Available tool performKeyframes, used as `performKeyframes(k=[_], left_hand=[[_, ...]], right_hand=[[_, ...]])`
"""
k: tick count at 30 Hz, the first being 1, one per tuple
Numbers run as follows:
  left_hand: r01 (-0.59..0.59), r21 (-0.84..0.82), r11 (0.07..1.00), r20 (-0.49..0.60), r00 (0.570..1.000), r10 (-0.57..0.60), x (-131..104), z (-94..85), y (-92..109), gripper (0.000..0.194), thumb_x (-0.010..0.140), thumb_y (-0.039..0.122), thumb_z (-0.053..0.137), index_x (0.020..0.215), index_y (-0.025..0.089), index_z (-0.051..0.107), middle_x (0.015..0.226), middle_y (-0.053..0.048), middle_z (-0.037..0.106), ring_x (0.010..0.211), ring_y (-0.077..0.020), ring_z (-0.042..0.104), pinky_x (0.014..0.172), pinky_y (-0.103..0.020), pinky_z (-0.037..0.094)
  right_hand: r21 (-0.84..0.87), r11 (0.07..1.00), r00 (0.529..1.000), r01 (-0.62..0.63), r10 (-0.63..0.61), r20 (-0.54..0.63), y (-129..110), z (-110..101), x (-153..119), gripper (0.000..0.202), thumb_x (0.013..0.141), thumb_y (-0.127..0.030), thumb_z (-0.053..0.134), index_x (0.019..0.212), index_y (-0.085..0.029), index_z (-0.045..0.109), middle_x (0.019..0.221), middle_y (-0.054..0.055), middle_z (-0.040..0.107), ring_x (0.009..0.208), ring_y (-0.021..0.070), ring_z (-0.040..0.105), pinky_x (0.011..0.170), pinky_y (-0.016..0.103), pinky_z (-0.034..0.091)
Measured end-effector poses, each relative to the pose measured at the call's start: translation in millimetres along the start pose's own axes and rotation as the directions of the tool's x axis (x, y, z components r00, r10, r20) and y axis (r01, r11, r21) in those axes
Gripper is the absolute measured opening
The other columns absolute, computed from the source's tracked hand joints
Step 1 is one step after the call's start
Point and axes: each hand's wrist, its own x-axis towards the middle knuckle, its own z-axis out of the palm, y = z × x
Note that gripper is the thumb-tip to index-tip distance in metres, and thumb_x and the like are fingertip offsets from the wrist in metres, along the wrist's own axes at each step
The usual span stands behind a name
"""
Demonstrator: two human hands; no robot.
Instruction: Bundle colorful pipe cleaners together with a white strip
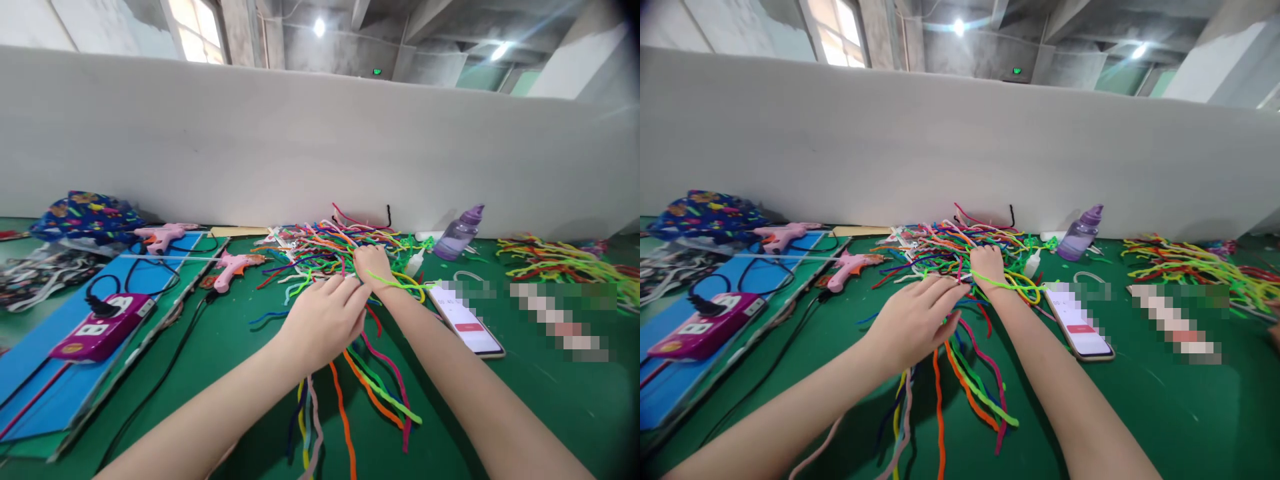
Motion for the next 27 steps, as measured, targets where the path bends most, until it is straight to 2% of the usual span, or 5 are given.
performKeyframes(k=[5,10,14,21,27], left_hand=[[-0.066,0.066,0.996,0.076,0.995,0.061,23,38.8,-11,0.031,0.092,0.027,0.039,0.119,0.016,0.049,0.127,-0.010,0.054,0.124,-0.0232,0.042,0.105,-0.044,0.031],[-0.084,0.092,0.992,0.203,0.977,0.064,39,63.7,-23,0.017,0.085,0.010,0.043,0.085,0.014,0.060,0.077,-0.007,0.067,0.087,-0.0193,0.061,0.105,-0.044,0.026],[0.186,-0.160,0.969,0.279,0.951,-0.137,37,55.3,-49,0.025,0.088,0.017,0.036,0.081,0.018,0.060,0.067,-0.003,0.065,0.068,-0.0170,0.061,0.082,-0.035,0.043],[0.751,-0.356,0.555,0.309,0.656,-0.689,10,51.7,-113,0.045,0.091,0.036,0.021,0.079,0.016,0.059,0.055,-0.002,0.060,0.052,-0.0151,0.057,0.055,-0.025,0.041],[0.821,-0.215,0.530,0.275,0.571,-0.773,-5,68.7,-138,0.044,0.090,0.034,0.022,0.081,0.016,0.061,0.061,-0.006,0.064,0.063,-0.0209,0.062,0.059,-0.028,0.042]], right_hand=[[0.026,0.999,0.999,-0.022,0.021,0.024,-5,1,-1,0.029,0.090,-0.015,0.036,0.090,-0.015,0.064,0.096,0.012,0.067,0.093,0.0223,0.057,0.083,0.035,0.032],[0.054,0.998,0.999,-0.035,0.034,0.035,-3,1,-1,0.025,0.088,-0.015,0.039,0.088,-0.014,0.064,0.094,0.012,0.067,0.090,0.0225,0.058,0.080,0.034,0.033],[0.098,0.994,0.998,-0.057,0.058,-0.016,2,1,-4,0.023,0.088,-0.019,0.041,0.090,-0.014,0.064,0.097,0.011,0.066,0.094,0.0227,0.056,0.084,0.034,0.033],[0.469,0.870,0.945,-0.153,0.268,-0.189,21,-7,-12,0.022,0.089,-0.028,0.040,0.092,-0.018,0.059,0.090,0.007,0.067,0.085,0.0199,0.059,0.077,0.030,0.040],[0.848,0.520,0.828,-0.103,0.517,-0.217,39,-6,-10,0.025,0.087,-0.036,0.040,0.094,-0.017,0.055,0.076,0.005,0.065,0.070,0.0156,0.060,0.068,0.026,0.046]])
